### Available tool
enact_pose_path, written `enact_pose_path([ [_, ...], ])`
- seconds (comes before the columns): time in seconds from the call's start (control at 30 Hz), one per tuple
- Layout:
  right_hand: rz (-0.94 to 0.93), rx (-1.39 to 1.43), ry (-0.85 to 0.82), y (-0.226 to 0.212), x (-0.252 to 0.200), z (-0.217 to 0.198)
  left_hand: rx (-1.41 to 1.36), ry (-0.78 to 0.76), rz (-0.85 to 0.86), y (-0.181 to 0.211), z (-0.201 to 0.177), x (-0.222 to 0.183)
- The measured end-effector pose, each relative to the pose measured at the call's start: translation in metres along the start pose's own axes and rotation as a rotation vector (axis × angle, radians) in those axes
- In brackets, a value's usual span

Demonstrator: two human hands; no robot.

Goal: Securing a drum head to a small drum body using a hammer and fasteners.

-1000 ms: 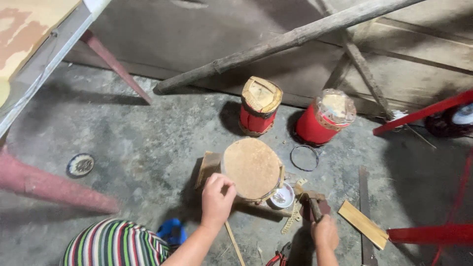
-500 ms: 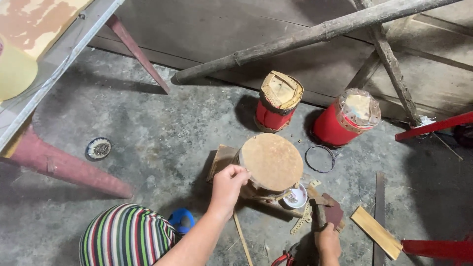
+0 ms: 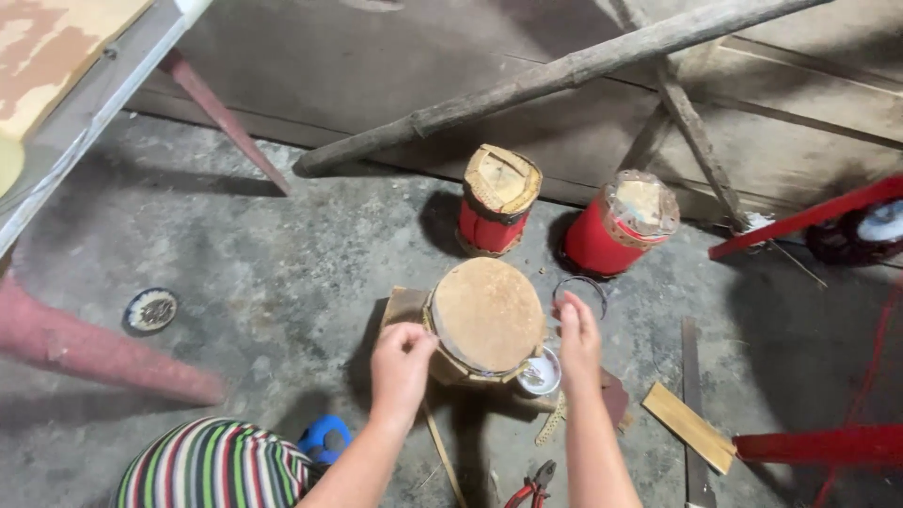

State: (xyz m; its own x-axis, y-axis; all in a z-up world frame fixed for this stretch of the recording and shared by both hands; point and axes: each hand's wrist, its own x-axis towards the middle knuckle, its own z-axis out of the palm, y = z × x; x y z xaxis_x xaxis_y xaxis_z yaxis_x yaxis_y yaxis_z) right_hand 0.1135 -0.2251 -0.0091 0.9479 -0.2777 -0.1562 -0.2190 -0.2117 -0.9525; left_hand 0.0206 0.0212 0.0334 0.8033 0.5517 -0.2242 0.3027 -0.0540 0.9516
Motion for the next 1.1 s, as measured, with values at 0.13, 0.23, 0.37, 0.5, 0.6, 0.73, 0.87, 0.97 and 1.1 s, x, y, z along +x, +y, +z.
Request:
enact_pose_path([
  [0.13,0.246,0.277,-0.058,-0.033,-0.014,0.025,-0.221,0.000,-0.278,0.003,0.004,0.003],
  [0.23,0.467,0.474,-0.188,-0.051,-0.025,0.034,-0.422,-0.048,-0.368,-0.003,0.014,0.007],
  [0.37,0.541,0.393,-0.174,-0.078,-0.049,0.040,-0.445,-0.098,-0.411,-0.002,0.021,0.012],
  [0.5,0.519,0.634,-0.157,-0.070,-0.064,0.049,-0.292,-0.105,-0.196,-0.002,0.022,0.028],
  [0.6,0.369,0.642,-0.168,-0.055,-0.083,0.055,-0.174,-0.186,-0.151,0.012,0.019,0.050],
  [0.73,0.230,0.763,-0.141,-0.074,-0.121,0.065,-0.117,-0.268,-0.094,0.041,0.016,0.070],
  [0.87,0.335,0.778,0.072,-0.106,-0.147,0.072,0.003,-0.392,-0.038,0.052,0.021,0.092],
  [0.97,0.460,0.809,0.170,-0.102,-0.152,0.074,0.011,-0.473,-0.048,0.045,0.027,0.106],
  [1.1,0.476,0.729,0.166,-0.078,-0.146,0.076,0.080,-0.473,-0.015,0.036,0.022,0.112],
])
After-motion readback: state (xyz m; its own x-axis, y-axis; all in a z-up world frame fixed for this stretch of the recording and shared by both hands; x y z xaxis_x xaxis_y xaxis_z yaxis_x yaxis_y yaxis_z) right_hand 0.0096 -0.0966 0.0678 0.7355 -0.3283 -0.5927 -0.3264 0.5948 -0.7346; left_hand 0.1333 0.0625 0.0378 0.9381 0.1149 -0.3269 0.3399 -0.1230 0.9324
